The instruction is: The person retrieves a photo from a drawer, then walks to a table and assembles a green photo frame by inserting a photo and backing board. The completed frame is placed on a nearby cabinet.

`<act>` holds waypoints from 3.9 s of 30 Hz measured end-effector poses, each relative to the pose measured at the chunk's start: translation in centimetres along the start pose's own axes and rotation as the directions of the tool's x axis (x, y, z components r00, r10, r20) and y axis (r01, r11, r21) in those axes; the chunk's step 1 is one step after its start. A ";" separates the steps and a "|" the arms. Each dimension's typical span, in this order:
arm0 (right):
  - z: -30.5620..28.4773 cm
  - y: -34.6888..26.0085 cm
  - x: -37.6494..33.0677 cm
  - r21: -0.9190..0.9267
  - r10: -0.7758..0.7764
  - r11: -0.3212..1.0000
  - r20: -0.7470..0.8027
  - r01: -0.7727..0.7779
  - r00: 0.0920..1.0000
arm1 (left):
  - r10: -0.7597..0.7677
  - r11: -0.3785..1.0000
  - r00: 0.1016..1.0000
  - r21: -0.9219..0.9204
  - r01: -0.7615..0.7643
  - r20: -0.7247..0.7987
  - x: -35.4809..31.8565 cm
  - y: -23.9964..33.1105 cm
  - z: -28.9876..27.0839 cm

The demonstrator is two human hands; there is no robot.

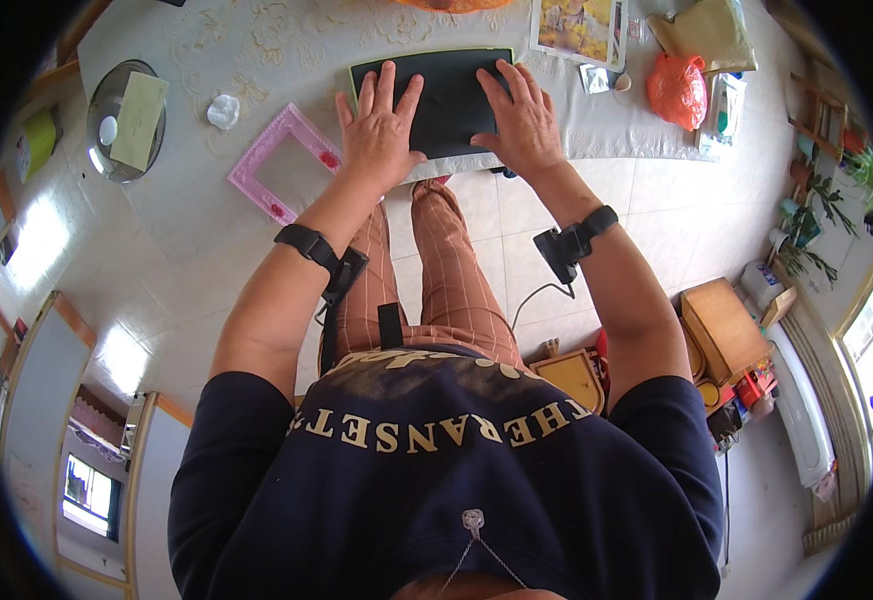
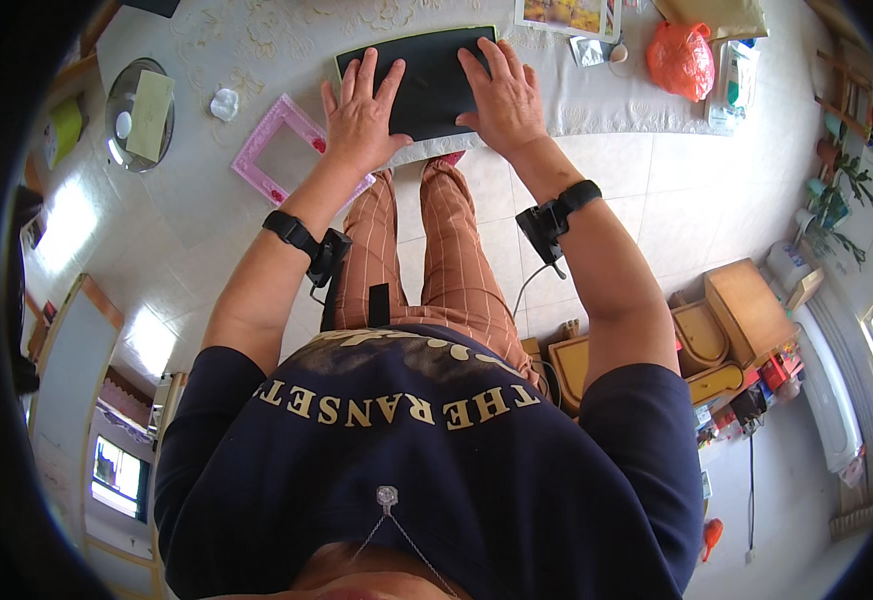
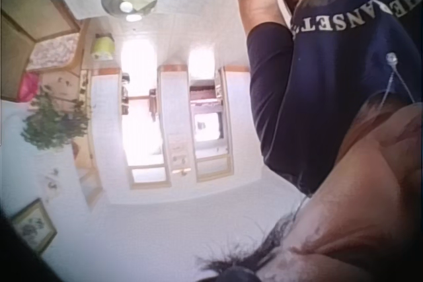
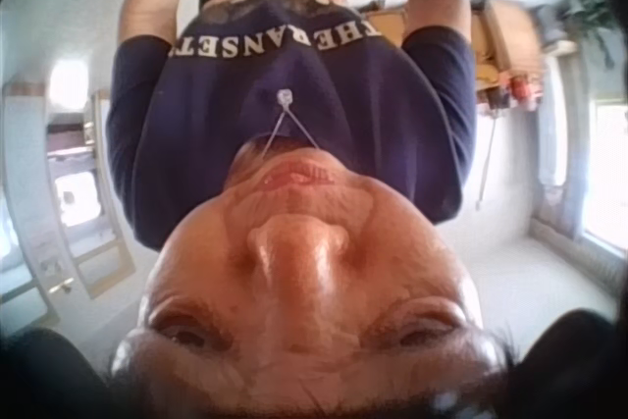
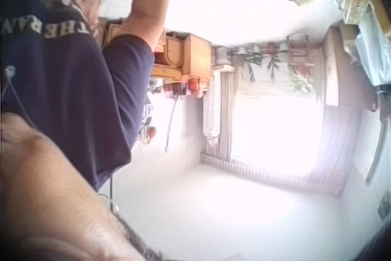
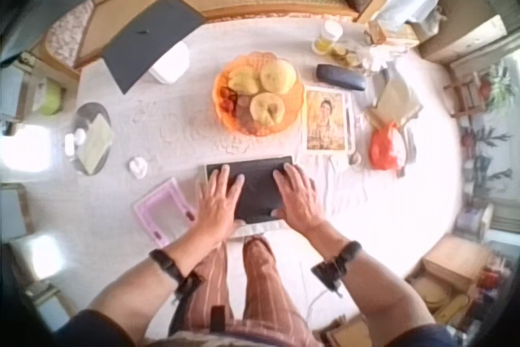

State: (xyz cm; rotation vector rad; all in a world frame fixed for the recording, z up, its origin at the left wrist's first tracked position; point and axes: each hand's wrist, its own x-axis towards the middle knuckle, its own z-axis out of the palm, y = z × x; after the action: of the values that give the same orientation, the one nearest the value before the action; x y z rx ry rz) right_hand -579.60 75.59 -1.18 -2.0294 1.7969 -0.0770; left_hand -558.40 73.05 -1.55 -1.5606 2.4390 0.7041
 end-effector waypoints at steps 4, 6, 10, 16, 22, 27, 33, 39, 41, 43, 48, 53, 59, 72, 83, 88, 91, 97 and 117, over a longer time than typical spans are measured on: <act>0.0 0.0 0.0 -0.007 -0.023 1.000 -0.011 0.023 1.000 | 0.015 1.000 1.000 0.015 -0.015 0.011 0.2 -0.1 -0.1; 0.1 -0.1 0.0 -0.011 -0.024 1.000 -0.014 0.024 1.000 | 0.015 0.999 1.000 0.031 -0.016 0.016 0.2 -0.1 -0.1; 0.3 -0.1 0.3 -0.027 -0.022 0.999 -0.025 0.022 0.999 | 0.028 0.999 1.000 0.037 -0.028 -0.014 0.4 -0.2 0.2; 0.4 0.0 0.2 -0.015 -0.018 1.000 -0.018 0.018 1.000 | 0.030 0.997 1.000 0.064 -0.031 0.008 0.4 -0.3 0.5; 0.3 0.8 0.2 0.025 -0.047 0.999 -0.013 0.047 0.999 | 0.010 0.998 1.000 0.064 -0.012 0.029 0.4 0.2 -0.1; 0.0 1.6 -0.2 -0.007 -0.087 0.996 0.036 0.088 0.996 | -0.070 0.994 0.997 0.092 0.067 0.032 0.7 1.7 0.3; 0.2 1.8 -0.3 0.008 -0.084 0.996 0.026 0.084 0.996 | -0.080 0.995 0.997 0.062 0.079 0.006 0.6 2.0 0.4; -0.3 2.8 -0.9 0.168 -0.088 0.981 -0.035 0.092 0.996 | -0.011 0.999 0.998 -0.044 0.009 -0.061 0.0 0.6 0.2; -0.3 3.2 -1.7 0.292 0.035 0.956 -0.081 -0.010 0.996 | -0.022 0.986 0.986 -0.165 -0.006 -0.166 -0.5 -0.6 0.5; 0.2 3.2 -2.6 0.421 0.232 0.886 -0.043 -0.193 0.972 | -0.099 0.947 0.946 -0.321 -0.005 -0.308 -0.8 -1.9 1.2; 2.2 2.9 -3.3 0.580 0.465 0.682 0.128 -0.446 0.876 | -0.403 0.790 0.900 -0.560 0.251 -0.165 -0.7 -3.3 3.6; 3.5 3.0 -3.3 0.634 0.531 0.631 0.069 -0.448 0.845 | -0.497 0.539 0.866 -0.762 0.359 0.056 0.8 -4.5 3.7; 2.2 3.7 -4.5 0.829 0.473 0.357 0.236 -0.430 0.849 | -0.488 0.006 0.847 -0.970 0.243 0.209 0.0 -4.5 0.8; -8.4 0.1 -10.3 0.929 0.169 -0.119 0.367 -0.350 0.915 | -0.324 -0.186 0.937 -0.980 0.069 0.128 -8.5 2.8 -13.7; -16.3 -4.3 -18.8 0.945 0.081 -0.278 0.203 -0.173 0.976 | 0.024 0.203 0.996 -0.975 -0.092 -0.089 -15.7 8.9 -25.5; -18.5 -7.2 -21.9 0.954 0.077 -0.275 0.148 -0.122 0.986 | 0.073 0.237 0.990 -0.962 -0.136 -0.122 -18.1 9.2 -27.0; -19.2 -9.2 -23.3 0.961 0.073 -0.260 0.120 -0.097 0.990 | 0.077 0.201 0.992 -0.973 -0.113 -0.099 -19.2 8.9 -27.7; -19.4 -12.4 -25.5 0.968 0.117 -0.242 0.096 -0.066 0.988 | 0.100 0.132 0.993 -0.988 -0.082 -0.069 -21.4 8.4 -28.7; -21.1 -18.4 -28.8 0.985 0.338 -0.117 -0.079 0.125 0.938 | 0.220 -0.006 0.961 -0.986 -0.169 -0.167 -25.4 7.1 -29.9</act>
State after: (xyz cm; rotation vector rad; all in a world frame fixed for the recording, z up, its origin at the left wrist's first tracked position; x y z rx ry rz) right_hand -573.74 98.64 31.15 -0.5982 1.1471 -1.3900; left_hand -550.09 82.21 36.38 -1.2341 1.9359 3.0297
